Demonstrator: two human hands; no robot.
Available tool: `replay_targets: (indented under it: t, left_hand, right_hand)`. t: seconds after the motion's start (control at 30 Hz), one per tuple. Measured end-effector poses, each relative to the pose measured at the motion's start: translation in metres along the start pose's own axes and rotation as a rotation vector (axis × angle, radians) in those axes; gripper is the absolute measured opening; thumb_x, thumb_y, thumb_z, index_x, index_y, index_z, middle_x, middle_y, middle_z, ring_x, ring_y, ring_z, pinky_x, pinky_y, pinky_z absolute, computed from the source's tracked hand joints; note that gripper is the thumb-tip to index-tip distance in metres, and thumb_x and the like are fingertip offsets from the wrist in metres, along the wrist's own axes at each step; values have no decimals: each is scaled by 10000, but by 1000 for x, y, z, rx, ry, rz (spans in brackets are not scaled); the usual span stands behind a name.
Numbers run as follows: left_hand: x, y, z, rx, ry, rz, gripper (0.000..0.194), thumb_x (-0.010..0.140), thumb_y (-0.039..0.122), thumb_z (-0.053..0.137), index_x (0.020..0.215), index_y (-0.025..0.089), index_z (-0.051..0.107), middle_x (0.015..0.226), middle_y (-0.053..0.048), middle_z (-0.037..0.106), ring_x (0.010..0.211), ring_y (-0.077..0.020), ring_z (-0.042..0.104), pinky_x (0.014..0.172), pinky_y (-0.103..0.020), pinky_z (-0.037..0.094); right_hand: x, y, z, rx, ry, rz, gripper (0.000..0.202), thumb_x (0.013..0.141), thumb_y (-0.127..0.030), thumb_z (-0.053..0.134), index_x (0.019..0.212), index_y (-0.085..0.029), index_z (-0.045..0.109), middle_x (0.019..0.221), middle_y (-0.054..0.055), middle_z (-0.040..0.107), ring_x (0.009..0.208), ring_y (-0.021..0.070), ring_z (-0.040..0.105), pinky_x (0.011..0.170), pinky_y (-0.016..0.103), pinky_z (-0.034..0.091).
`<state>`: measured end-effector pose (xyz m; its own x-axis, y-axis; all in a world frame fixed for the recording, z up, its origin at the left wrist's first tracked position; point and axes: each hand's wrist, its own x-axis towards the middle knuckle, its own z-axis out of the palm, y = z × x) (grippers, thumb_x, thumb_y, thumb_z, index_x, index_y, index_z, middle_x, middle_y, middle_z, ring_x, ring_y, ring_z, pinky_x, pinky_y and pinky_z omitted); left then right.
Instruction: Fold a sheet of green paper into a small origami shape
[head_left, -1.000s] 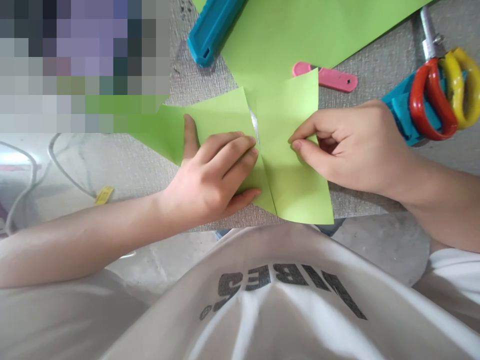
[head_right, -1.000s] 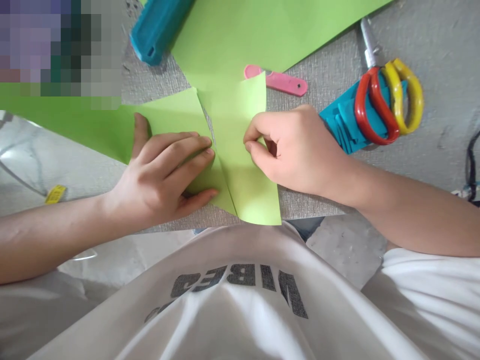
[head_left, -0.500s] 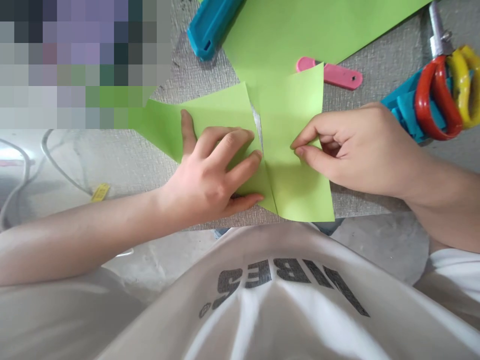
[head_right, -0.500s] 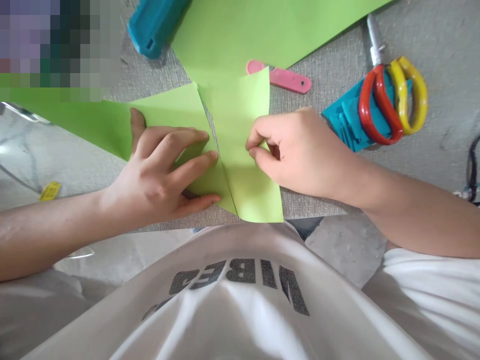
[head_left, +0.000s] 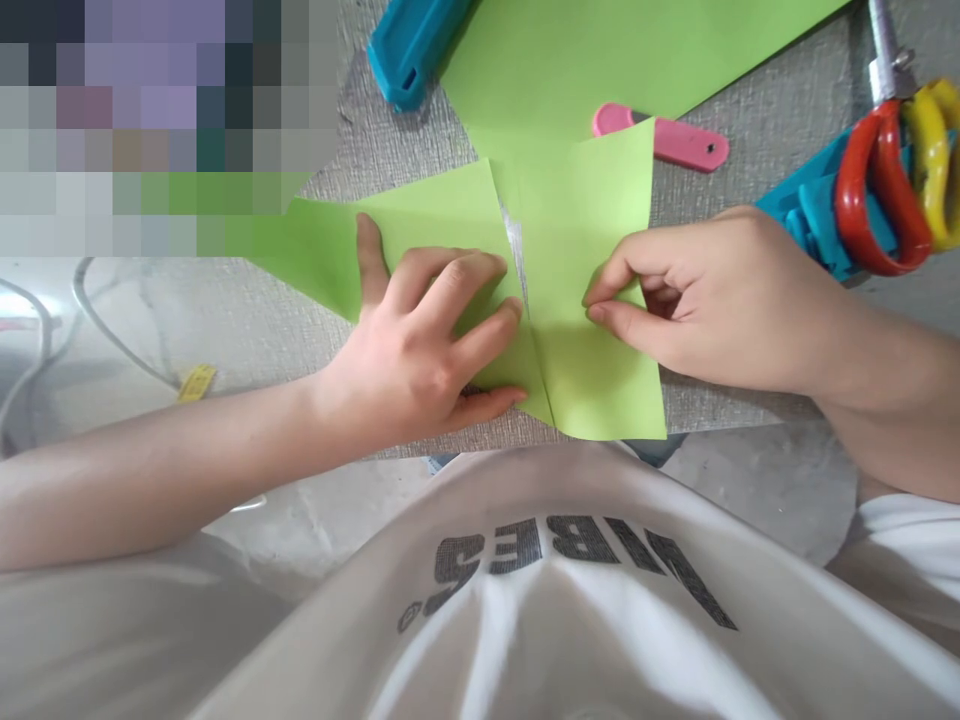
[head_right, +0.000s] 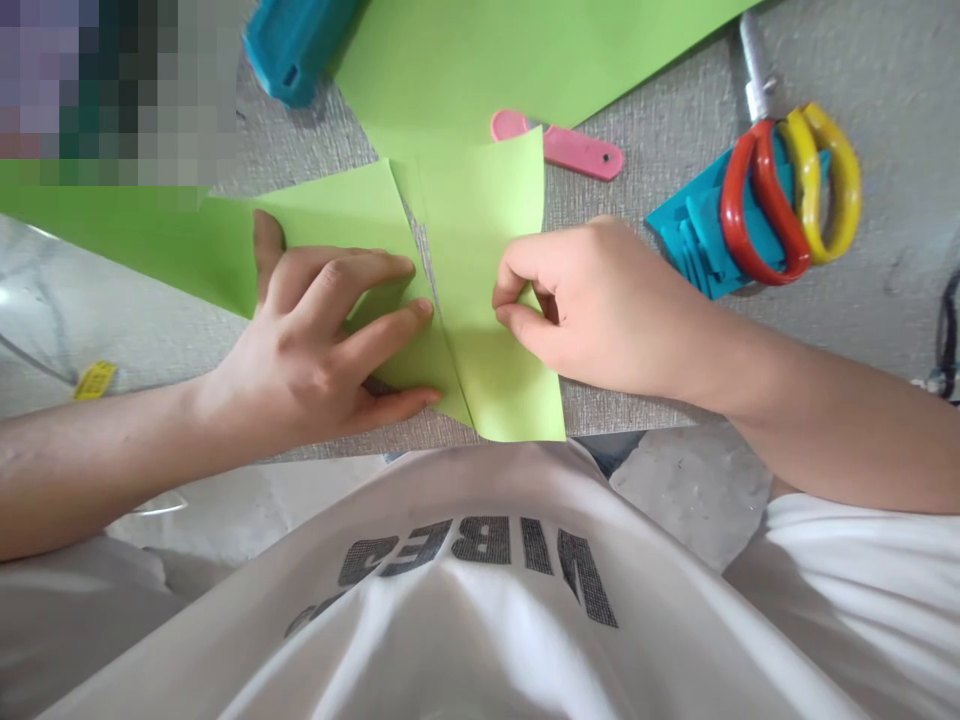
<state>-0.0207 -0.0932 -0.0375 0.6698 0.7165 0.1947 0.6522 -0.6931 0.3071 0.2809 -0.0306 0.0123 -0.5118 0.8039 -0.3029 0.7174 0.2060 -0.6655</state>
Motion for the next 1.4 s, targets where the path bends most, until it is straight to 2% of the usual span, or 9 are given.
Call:
replay_targets:
  t: [0.13,0.37,0.43,0.6,0.77,0.93,1.0,1.27,1.4]
  left_hand:
    - [1,0,-1,-79,-69,-87,493,1114,586,796,1469,247,758,1684,-195,701,1467,-528,694,1314,-1114,307]
    - [1,-4,2,-22,12,-74,538,1119,615,792,1475,215,744,1654,-257,720,1411,-572,723,1220,-1107,389]
    - [1,-5,1,7,57,-44,501,1128,592,799,1450,212,752,1604,-240,759,1395,-535,753,1260,-1044,438]
    - [2,-9,5,-109,71,93,125,1157,362,726,1207,291,816,1417,-70,843,1340,-358,817,1329,-770,609]
    - [5,-14,7,-30,112,212,184,1174,423,712,1142,269,806,1330,-78,857,1174,-313,806,1206,-650,694]
    - [9,-15,-3,-110,-115,75,316,1215,520,624,1209,257,799,1416,-70,831,1302,-307,748,1387,-642,539]
    - [10,-16,-4,-155,-149,32,330,1226,532,602,1214,260,788,1416,-65,813,1333,-304,736,1424,-642,496]
    - [5,-20,2,-187,-63,112,231,1208,513,683,1245,299,763,1358,-85,753,1297,-326,702,1338,-720,540]
    - [4,-21,5,-43,39,178,284,1211,524,693,1305,261,741,1370,-116,758,1217,-324,717,1162,-677,639]
  right_hand:
    - [-1,0,0,-5,-3,-1,195,1030,-253,785,838,-289,793,521,-78,515,485,144,476,621,373,434]
    - [-6,-6,-4,3,9,33,151,1086,-479,844,1088,-329,860,537,-73,525,540,182,551,628,377,468]
    - [-6,-6,-3,4,20,37,128,1092,-454,842,1062,-330,854,558,-67,552,558,183,569,645,380,482]
    - [-2,-5,-1,-12,49,34,137,1055,-289,842,921,-310,817,600,-61,604,580,171,589,688,385,494]
    - [-1,-5,0,-18,55,33,179,1024,-247,849,866,-306,788,614,-54,621,608,182,623,707,394,504]
    - [-1,-4,2,-38,59,25,183,1021,-252,838,856,-304,778,625,-38,643,632,196,650,713,397,517]
    - [-1,-3,2,-50,50,19,170,1009,-241,822,857,-302,777,628,-36,657,627,196,652,707,396,512]
    - [0,-5,0,-66,25,11,186,985,-188,783,830,-290,759,619,-43,647,586,180,618,722,391,484]
    - [-2,-6,-1,-43,19,23,93,1013,-258,807,930,-299,804,581,-54,597,562,186,589,693,388,484]
